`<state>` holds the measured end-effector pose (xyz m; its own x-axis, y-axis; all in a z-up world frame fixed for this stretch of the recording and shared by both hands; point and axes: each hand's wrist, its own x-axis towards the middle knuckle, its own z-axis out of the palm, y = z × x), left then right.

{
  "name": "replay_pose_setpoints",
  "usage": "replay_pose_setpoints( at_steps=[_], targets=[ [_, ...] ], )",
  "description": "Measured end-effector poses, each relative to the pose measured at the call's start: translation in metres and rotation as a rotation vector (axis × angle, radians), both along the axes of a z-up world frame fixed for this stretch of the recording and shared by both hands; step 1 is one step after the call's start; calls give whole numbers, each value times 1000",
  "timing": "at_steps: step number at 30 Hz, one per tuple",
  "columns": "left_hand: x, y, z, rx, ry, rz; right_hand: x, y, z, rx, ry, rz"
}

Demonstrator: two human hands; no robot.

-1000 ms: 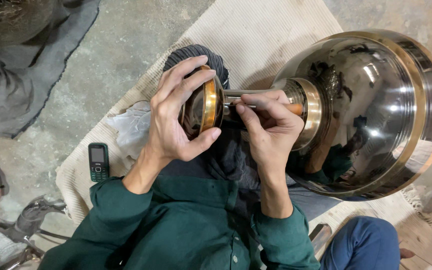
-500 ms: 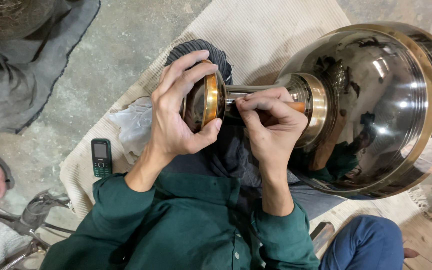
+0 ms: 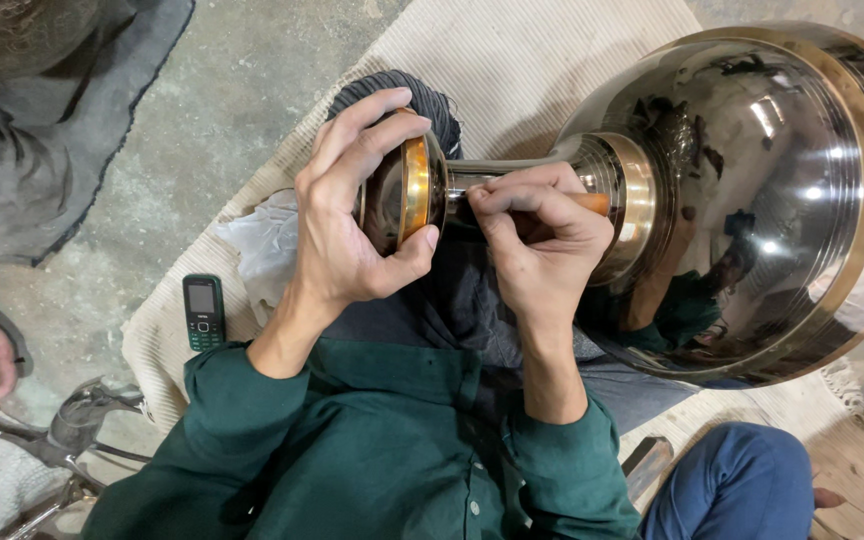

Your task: The person sits on a mat and holds a large, shiny metal object with a bulbous base and narrow neck. They use a small abrasive tool to rub and polish the surface of the object, focusing on the neck and rim areas. The person rotates the object to access different sections while continuing to polish.

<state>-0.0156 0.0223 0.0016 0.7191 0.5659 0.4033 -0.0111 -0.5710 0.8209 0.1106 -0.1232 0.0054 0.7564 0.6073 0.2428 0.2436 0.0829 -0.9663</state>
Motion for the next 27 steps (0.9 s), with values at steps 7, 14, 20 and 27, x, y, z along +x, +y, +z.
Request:
replay_pose_setpoints(
  at_steps=[7, 14, 20, 27],
  targets=[
    [2, 1, -2, 7, -7, 5, -1, -1, 0, 29, 10, 10],
    [2, 1, -2, 5, 3, 11, -1, -4, -3, 4, -60, 4],
    [2, 0, 0, -3, 4, 15, -2, -7, -4, 55, -83, 29],
    [2, -1, -2, -19, -14, 9, -5, -7, -9, 53, -134, -12]
  ],
)
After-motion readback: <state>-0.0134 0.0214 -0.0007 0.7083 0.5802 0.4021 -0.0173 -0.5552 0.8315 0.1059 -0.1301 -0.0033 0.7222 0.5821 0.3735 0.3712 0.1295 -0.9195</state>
